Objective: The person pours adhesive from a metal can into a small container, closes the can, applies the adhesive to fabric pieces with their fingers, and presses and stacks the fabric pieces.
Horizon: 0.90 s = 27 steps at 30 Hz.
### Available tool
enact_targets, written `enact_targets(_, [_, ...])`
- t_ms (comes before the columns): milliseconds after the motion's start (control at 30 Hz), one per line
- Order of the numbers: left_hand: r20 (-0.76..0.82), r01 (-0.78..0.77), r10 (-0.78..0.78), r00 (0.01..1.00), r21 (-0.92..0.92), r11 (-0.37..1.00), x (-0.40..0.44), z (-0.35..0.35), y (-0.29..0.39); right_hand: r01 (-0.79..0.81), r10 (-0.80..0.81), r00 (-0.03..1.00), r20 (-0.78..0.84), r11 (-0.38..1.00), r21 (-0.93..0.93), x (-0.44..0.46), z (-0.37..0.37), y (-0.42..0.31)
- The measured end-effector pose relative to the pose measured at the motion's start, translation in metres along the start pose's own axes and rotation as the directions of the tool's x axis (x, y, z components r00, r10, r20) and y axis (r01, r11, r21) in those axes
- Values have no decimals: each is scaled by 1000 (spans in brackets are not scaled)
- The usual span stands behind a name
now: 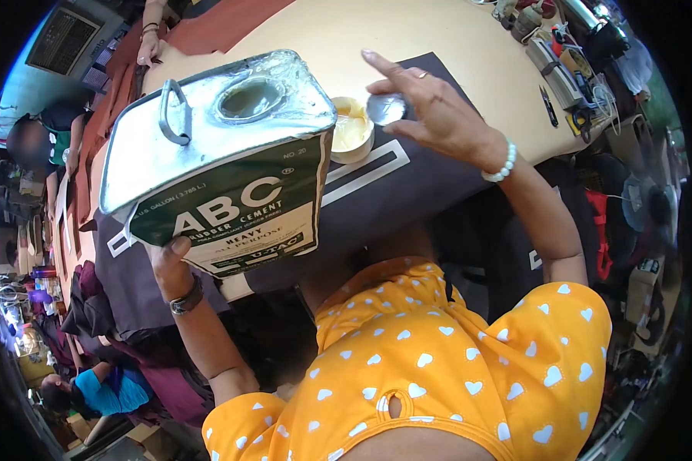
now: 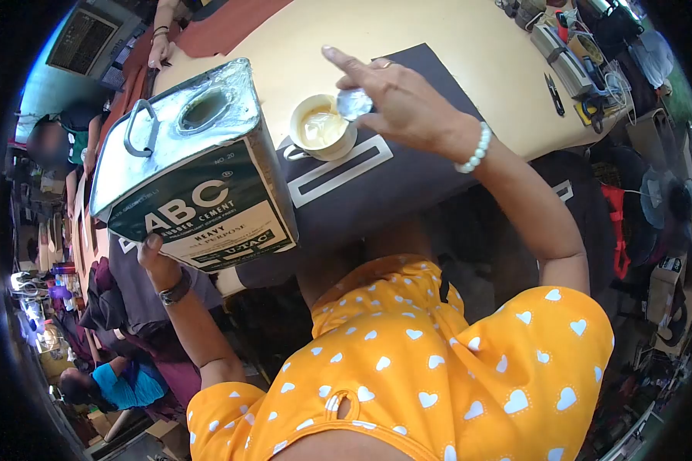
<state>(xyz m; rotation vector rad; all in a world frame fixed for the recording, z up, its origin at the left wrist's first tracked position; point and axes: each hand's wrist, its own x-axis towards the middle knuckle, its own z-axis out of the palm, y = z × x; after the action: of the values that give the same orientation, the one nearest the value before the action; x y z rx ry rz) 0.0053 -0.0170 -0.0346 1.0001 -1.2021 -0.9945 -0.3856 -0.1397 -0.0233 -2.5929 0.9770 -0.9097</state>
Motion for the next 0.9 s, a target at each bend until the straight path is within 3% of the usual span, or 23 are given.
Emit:
enact_targets(133, [26,-29,28,999,53,998,2,16,12,-15,9,994,108,998,63,-5,19,4])
enact_targets(233, [24,36,-40,999,136,990,-1,28,24,-143,147,908,392,989,-38,7,-19,-1])
enact_targets(267, [10,61,-62,998,135,989,-1,31,26,-155,171,923,344,985,-76,15,-27,0])
enact_targets(367, [50,28,-36,998,148,989,4,32,27,-46,38,998,49,984,172,51,-49,-8])
enact_targets(467, [55,-18,13,998,83,996,8,40,28,132,-130,991,-34,897,421,77,-53,-36])
enact_targets(600, [51,1,-7,999,114,994,11,48,33,278,-284,958,-43,882,380,91,-34,-61])
enact_targets(700, [48,12,-17,999,119,993,11,54,38,227,-256,966,31,903,366,95,-38,-70])
enact_targets(767, [45,28,-33,998,110,994,10,54,39,302,-302,953,-33,929,215,96,-39,-71])
enact_targets(900, [32,26,-28,999,75,997,9,56,39,286,-286,957,-40,922,260,92,-37,-76])
